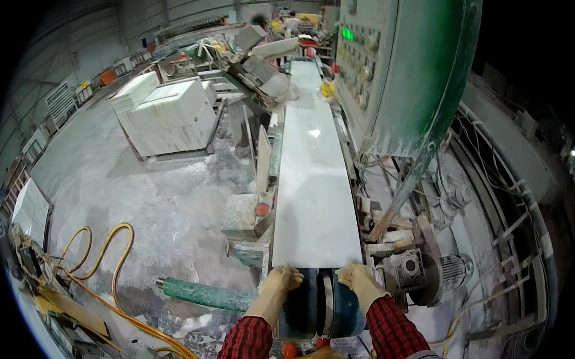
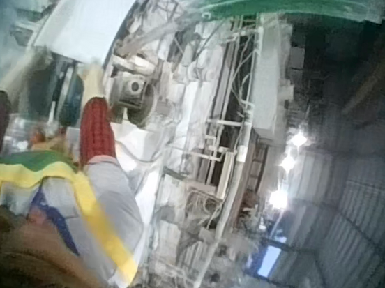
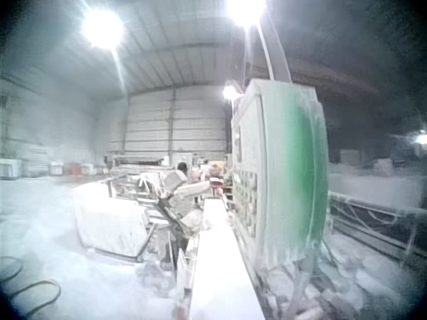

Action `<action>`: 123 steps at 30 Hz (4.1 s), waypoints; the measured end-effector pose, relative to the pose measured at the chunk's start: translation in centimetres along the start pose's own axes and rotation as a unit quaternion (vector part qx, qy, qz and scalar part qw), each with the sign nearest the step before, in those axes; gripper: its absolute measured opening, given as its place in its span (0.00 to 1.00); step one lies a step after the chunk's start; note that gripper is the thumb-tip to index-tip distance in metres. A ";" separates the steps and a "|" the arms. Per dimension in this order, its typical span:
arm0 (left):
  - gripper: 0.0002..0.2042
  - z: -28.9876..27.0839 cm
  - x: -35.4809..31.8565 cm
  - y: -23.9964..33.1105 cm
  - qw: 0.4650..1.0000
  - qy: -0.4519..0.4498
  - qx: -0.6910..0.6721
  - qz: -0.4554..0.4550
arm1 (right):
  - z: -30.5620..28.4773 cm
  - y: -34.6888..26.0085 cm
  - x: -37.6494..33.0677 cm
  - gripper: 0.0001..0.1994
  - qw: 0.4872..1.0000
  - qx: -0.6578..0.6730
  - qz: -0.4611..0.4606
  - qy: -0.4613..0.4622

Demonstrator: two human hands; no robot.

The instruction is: The person guides large white stone slabs through a conveyor system in a factory. They wear gloves and handle the slabs at the entry and exit points of the machinery, ensuring they move smoothly along the line.

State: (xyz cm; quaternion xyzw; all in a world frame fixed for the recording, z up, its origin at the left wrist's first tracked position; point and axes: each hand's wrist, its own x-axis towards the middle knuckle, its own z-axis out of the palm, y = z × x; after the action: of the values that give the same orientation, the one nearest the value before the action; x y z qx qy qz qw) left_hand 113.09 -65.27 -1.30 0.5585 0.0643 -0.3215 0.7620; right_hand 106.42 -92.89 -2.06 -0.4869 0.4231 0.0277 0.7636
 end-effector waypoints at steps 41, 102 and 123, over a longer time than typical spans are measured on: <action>0.20 -1.7 -84.8 -49.5 0.644 0.691 -0.265 0.190 | 0.7 48.6 -51.4 0.29 0.524 -0.542 0.273 -0.597; 0.25 -35.0 -118.5 -46.1 0.427 0.779 0.453 -0.080 | 28.2 62.5 -71.3 0.18 0.279 -0.376 -0.700 -0.539; 0.23 -33.7 -118.4 -44.2 0.454 0.772 0.439 -0.073 | 28.4 62.4 -71.4 0.11 0.308 -0.376 -0.693 -0.533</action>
State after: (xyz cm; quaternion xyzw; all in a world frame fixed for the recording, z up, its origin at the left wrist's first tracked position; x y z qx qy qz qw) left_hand 4.08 6.87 4.60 0.8314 0.5173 0.2010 0.0274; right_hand 49.89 -11.99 5.85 -0.7152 -0.6245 -0.1021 0.2969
